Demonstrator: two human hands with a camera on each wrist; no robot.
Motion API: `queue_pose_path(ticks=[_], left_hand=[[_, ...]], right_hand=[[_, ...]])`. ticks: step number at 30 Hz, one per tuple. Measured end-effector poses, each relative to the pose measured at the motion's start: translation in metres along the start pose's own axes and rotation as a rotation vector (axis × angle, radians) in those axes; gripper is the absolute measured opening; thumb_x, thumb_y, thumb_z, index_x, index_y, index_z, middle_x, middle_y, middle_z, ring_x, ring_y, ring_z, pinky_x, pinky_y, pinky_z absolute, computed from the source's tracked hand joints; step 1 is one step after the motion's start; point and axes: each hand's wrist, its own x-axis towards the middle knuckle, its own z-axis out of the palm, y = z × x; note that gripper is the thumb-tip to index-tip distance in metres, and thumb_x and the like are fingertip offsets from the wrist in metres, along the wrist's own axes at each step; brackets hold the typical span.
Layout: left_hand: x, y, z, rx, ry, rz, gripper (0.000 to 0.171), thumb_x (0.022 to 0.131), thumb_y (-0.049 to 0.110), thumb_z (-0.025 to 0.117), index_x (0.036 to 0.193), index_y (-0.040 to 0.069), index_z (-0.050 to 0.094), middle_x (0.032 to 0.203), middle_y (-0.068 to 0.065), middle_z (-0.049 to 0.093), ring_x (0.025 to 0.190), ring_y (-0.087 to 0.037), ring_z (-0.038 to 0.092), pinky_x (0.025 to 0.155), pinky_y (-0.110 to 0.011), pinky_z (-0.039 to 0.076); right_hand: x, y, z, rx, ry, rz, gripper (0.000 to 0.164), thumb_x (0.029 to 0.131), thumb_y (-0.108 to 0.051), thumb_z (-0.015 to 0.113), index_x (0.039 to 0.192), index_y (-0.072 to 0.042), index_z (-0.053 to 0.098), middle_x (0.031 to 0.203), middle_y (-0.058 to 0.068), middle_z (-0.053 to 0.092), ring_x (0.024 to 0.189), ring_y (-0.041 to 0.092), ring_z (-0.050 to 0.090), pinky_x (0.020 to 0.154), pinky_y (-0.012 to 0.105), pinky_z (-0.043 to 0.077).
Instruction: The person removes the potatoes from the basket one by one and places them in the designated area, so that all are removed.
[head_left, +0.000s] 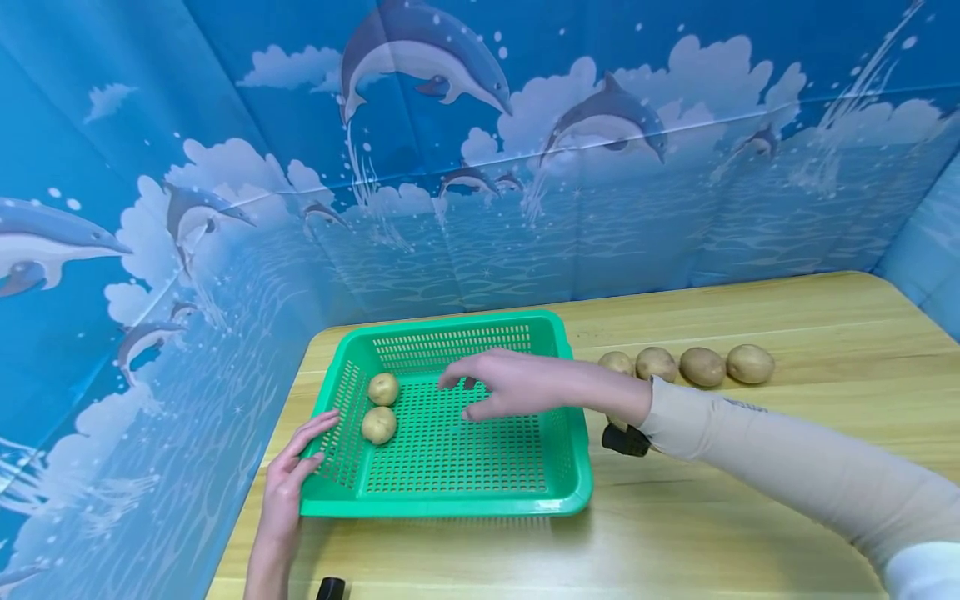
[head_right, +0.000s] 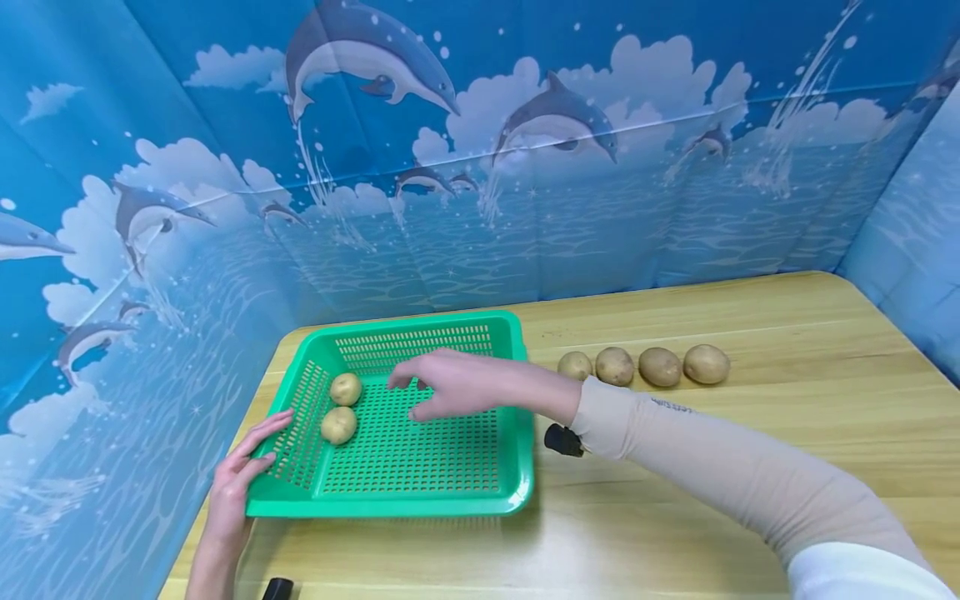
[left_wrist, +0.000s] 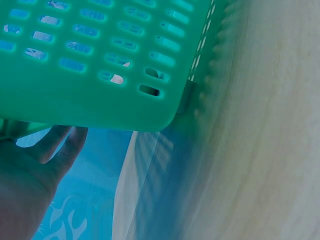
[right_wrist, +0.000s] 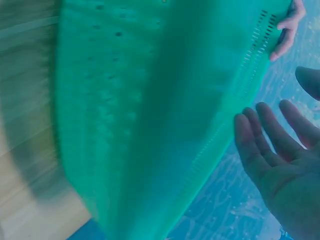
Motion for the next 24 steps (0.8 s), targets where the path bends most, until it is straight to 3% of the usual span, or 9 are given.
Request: queue_pose_path(ticks=[10,17,24], left_hand=[[-0.001,0.0,-0.001,0.013,-0.004,0.009,0.04,0.099,-0.005,0.039,0.137,-0.004,0.053,0.147,-0.013,0.046,0.143,-0.018,0.028,0.113,-0.039,0.018],[-0.001,-0.001,-0.004,0.027,-0.014,0.011,0.04,0.1,-0.004,0.038,0.137,-0.003,0.052,0.148,-0.013,0.045,0.144,-0.018,0.027,0.114,-0.036,0.017],[-0.001,-0.002,-0.003,0.022,-0.018,0.015,0.04,0.1,-0.004,0.039,0.137,-0.003,0.053,0.148,-0.013,0.045,0.144,-0.019,0.027,0.112,-0.033,0.02]], right_hand=[[0.025,-0.005,-0.013,0.043,-0.122,0.071,0.046,0.096,-0.024,0.064,0.14,-0.017,0.052,0.141,-0.005,0.052,0.118,0.014,0.056,0.093,0.028,0.046],[0.039,-0.009,-0.018,0.082,-0.131,0.06,0.045,0.097,-0.023,0.062,0.141,-0.016,0.052,0.142,-0.003,0.052,0.121,0.017,0.054,0.095,0.028,0.045],[0.058,-0.008,-0.01,0.096,-0.107,0.054,0.046,0.096,-0.023,0.064,0.14,-0.015,0.053,0.14,-0.003,0.053,0.118,0.014,0.055,0.093,0.026,0.046]])
